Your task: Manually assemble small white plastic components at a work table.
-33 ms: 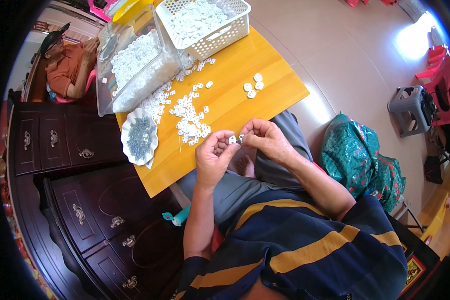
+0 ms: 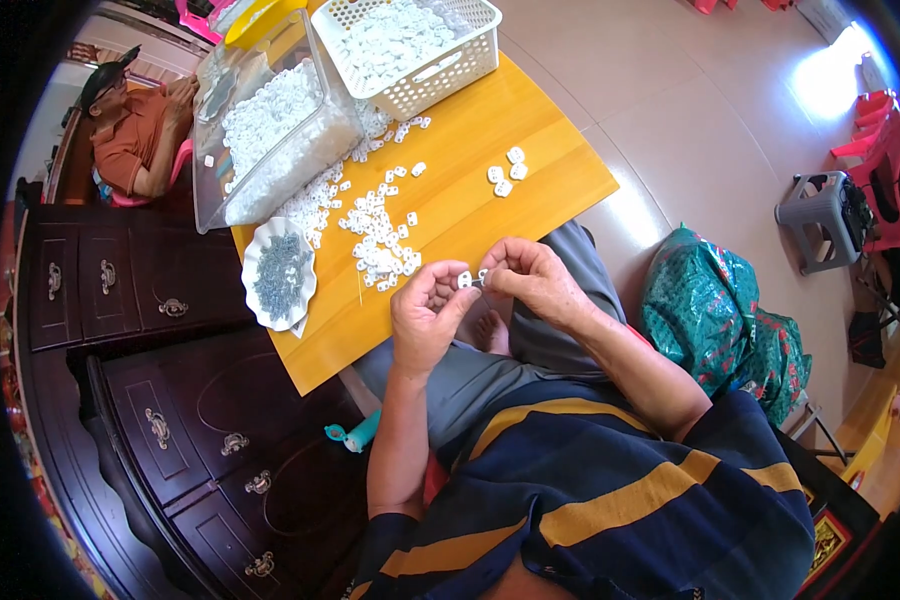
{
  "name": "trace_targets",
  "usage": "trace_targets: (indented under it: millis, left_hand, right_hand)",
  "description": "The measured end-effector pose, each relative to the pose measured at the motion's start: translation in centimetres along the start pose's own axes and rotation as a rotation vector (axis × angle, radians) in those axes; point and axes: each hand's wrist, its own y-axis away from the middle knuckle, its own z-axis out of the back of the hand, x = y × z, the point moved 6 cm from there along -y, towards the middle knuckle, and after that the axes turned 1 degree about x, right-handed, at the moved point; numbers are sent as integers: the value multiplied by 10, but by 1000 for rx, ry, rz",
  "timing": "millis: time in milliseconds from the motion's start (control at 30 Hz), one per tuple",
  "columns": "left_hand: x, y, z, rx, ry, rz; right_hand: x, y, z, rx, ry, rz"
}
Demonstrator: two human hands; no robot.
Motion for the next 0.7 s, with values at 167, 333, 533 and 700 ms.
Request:
trace_targets:
  millis: [167,333,533,700]
  left_hand:
    - [4,1,-1,0,30,16]
    - [8,2,-4,16,146,45]
    - [15,4,-3,17,224,83]
    - [20,3,-3,23,289,113]
  right_hand:
    - [-1,0,0,2,1,-10]
    - [0,1,-1,9,-28,-3]
    - [-1,1,-1,4,-21,0]
    - [1,2,-2,4,-16,-2]
